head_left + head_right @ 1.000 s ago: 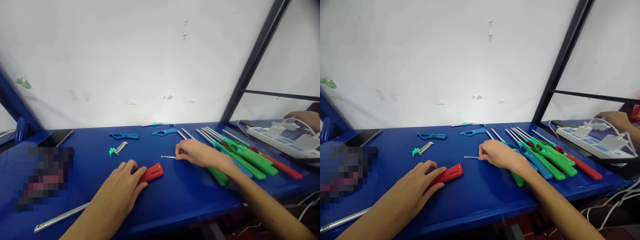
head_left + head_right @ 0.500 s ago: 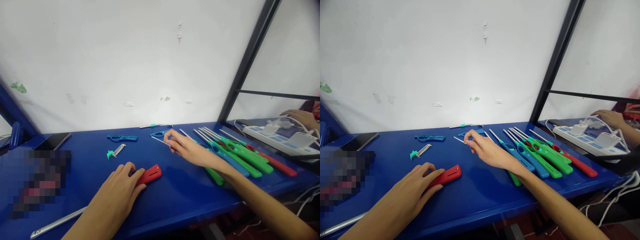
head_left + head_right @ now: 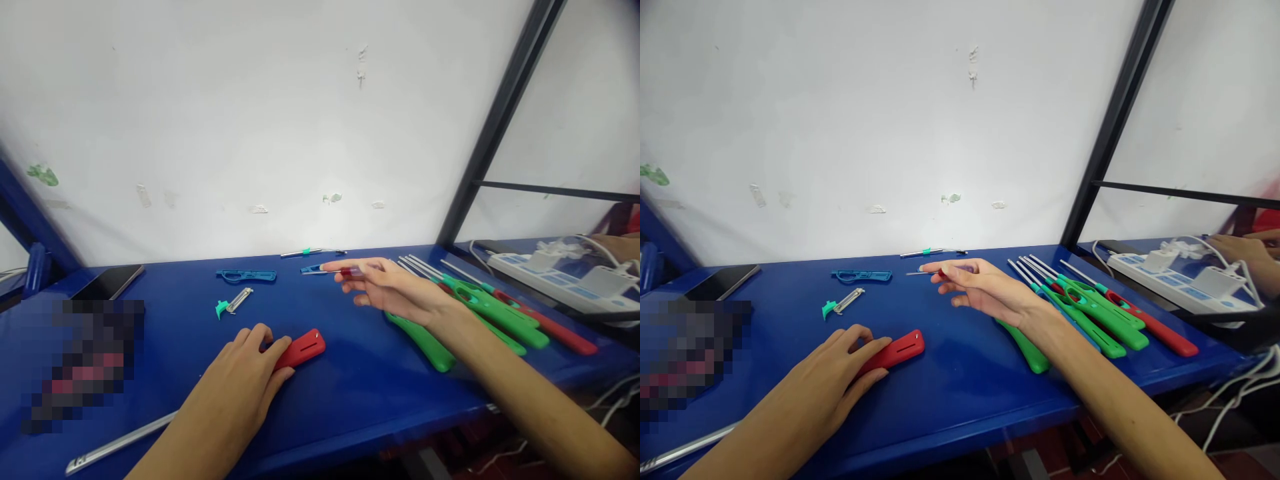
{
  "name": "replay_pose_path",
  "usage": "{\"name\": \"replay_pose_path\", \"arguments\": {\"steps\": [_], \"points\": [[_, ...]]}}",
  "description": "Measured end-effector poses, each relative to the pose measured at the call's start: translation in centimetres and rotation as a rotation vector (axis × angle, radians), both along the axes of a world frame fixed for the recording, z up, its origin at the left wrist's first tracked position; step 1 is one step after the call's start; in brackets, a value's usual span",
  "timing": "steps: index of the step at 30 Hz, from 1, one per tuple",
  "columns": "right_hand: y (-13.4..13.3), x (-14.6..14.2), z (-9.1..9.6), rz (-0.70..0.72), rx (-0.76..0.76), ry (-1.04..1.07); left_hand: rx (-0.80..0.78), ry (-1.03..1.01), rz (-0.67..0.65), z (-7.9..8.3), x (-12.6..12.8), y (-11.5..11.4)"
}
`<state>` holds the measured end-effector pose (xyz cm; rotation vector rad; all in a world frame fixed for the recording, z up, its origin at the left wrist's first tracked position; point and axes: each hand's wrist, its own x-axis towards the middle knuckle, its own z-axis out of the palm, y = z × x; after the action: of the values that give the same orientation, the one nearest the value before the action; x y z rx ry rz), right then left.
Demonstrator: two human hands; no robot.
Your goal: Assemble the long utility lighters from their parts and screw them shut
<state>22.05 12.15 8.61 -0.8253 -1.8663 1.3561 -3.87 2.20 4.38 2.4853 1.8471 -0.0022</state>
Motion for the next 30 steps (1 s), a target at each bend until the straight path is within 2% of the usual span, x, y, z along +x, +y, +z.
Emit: {"name": "replay_pose_path", "arguments": {"steps": [5,8,14,30], "points": [[-0.8,-0.9,-0.3,-0.179,0.150,0.032,-0.015,0.010,-0.006,-0.1,-0.1,0.1],[-1.5,-1.6,-0.4,-0.236,0.226,-0.018,-0.016,0.010,-0.005,-0.1,-0.1,0.1],[-2.3,-2.2,-0.6,-0.231,0.302,-0.136,-0.037,0.012,-0.001,-0.1,-0.1,0.0],[-2.3,-2.6,-1.1,-0.176,0.309,-0.237,-0.017,0.011,0.000,-0.5,-0.2,0.1]]}}
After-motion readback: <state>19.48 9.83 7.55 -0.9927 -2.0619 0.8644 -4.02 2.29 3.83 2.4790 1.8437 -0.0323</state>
